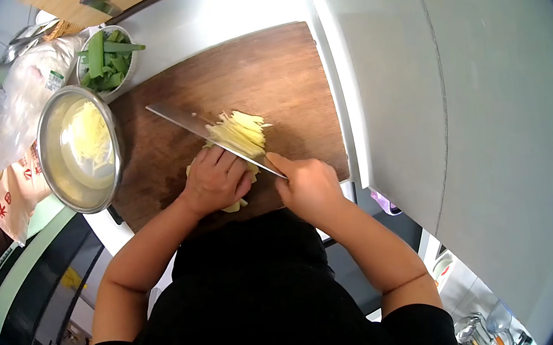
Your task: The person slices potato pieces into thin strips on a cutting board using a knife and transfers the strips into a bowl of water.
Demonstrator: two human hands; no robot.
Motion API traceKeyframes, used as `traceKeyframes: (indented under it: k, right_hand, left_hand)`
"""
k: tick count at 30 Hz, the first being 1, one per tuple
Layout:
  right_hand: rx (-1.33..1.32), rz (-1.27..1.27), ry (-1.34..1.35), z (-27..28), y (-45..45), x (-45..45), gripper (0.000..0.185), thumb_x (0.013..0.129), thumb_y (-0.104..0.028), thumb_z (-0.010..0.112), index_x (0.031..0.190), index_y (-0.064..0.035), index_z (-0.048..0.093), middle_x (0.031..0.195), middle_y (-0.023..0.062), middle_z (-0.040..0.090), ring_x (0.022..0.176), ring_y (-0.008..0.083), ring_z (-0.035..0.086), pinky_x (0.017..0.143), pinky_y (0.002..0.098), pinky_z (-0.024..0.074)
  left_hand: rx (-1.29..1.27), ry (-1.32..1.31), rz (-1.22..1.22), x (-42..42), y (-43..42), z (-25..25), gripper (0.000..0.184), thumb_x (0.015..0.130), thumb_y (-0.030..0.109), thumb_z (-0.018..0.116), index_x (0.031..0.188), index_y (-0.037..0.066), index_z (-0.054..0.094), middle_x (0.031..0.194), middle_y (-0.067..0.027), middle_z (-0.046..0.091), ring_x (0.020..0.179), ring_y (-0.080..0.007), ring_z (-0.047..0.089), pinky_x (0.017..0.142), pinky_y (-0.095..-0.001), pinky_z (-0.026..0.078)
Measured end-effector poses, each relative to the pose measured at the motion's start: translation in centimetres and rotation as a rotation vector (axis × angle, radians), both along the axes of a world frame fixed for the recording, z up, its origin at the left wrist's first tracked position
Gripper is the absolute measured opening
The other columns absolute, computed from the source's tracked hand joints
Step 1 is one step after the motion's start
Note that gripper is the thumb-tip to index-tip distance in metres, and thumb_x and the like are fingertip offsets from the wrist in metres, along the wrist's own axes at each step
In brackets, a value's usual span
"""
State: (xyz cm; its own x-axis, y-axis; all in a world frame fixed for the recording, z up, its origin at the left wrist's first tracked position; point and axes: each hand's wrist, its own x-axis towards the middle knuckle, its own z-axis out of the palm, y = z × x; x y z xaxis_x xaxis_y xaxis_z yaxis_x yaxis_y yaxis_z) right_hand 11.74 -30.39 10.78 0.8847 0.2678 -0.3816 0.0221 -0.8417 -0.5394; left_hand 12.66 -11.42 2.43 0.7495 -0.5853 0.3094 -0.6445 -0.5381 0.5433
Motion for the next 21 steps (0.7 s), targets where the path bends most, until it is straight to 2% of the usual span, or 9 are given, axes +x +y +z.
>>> traceKeyframes:
  k: [3, 5, 13, 15, 17, 21]
  right_hand:
    - [0.052, -0.081, 0.061, 2.5, -0.3, -0.4, 0.035, 0.074, -0.005, 0.063, 0.110, -0.0049, 0.062, 0.068, 0.0181, 0.061, 0.063, 0.0359, 0.061, 0.058, 0.0429, 0.0495]
    - [0.061, -0.032, 0.053, 3.3, -0.5, -0.5, 0.033, 0.074, 0.001, 0.061, 0.107, -0.0035, 0.066, 0.067, 0.0198, 0.060, 0.052, 0.0336, 0.057, 0.051, 0.0354, 0.0477]
    - [0.011, 0.001, 0.014, 1.9, -0.4, -0.7, 0.033, 0.073, 0.000, 0.062, 0.106, -0.0041, 0.066, 0.067, 0.0179, 0.061, 0.057, 0.0340, 0.059, 0.055, 0.0387, 0.0489]
    - [-0.064, 0.030, 0.058, 1.1, 0.3, -0.3, 0.034, 0.074, -0.006, 0.063, 0.108, -0.0066, 0.063, 0.066, 0.0171, 0.061, 0.062, 0.0360, 0.061, 0.057, 0.0435, 0.0495]
    - [-0.056, 0.019, 0.040, -0.2, 0.7, -0.3, 0.034, 0.074, -0.007, 0.063, 0.108, -0.0065, 0.063, 0.067, 0.0173, 0.062, 0.062, 0.0360, 0.061, 0.058, 0.0435, 0.0496]
    - [0.010, -0.010, 0.013, -0.7, 0.5, -0.3, 0.034, 0.075, -0.007, 0.062, 0.109, -0.0062, 0.063, 0.068, 0.0178, 0.062, 0.062, 0.0361, 0.061, 0.058, 0.0434, 0.0497]
  left_hand:
    - [-0.048, -0.066, 0.012, 0.0, -0.1, -0.3, 0.017, 0.070, 0.024, 0.067, 0.073, 0.012, 0.055, 0.073, -0.0024, 0.047, 0.074, -0.0199, 0.049, 0.067, -0.0330, 0.043]
    - [-0.044, -0.049, 0.002, 0.1, -0.1, -0.2, 0.017, 0.070, 0.023, 0.068, 0.074, 0.012, 0.055, 0.075, -0.0027, 0.048, 0.075, -0.0205, 0.050, 0.067, -0.0334, 0.043]
    - [-0.055, -0.055, 0.014, 0.0, 0.1, -0.1, 0.022, 0.071, 0.023, 0.068, 0.087, 0.010, 0.061, 0.085, -0.0044, 0.056, 0.085, -0.0221, 0.054, 0.072, -0.0352, 0.044]
    - [-0.065, -0.055, 0.012, 0.1, 0.0, -0.1, 0.022, 0.071, 0.023, 0.068, 0.087, 0.009, 0.061, 0.086, -0.0046, 0.056, 0.085, -0.0221, 0.054, 0.072, -0.0348, 0.045]
    - [-0.067, -0.058, 0.014, 0.3, -0.1, -0.1, 0.023, 0.071, 0.023, 0.068, 0.088, 0.009, 0.062, 0.087, -0.0047, 0.057, 0.085, -0.0221, 0.055, 0.072, -0.0345, 0.045]
    - [-0.051, -0.044, 0.008, 0.0, 0.0, -0.1, 0.016, 0.070, 0.022, 0.067, 0.078, 0.011, 0.059, 0.080, -0.0037, 0.053, 0.079, -0.0210, 0.053, 0.068, -0.0339, 0.044]
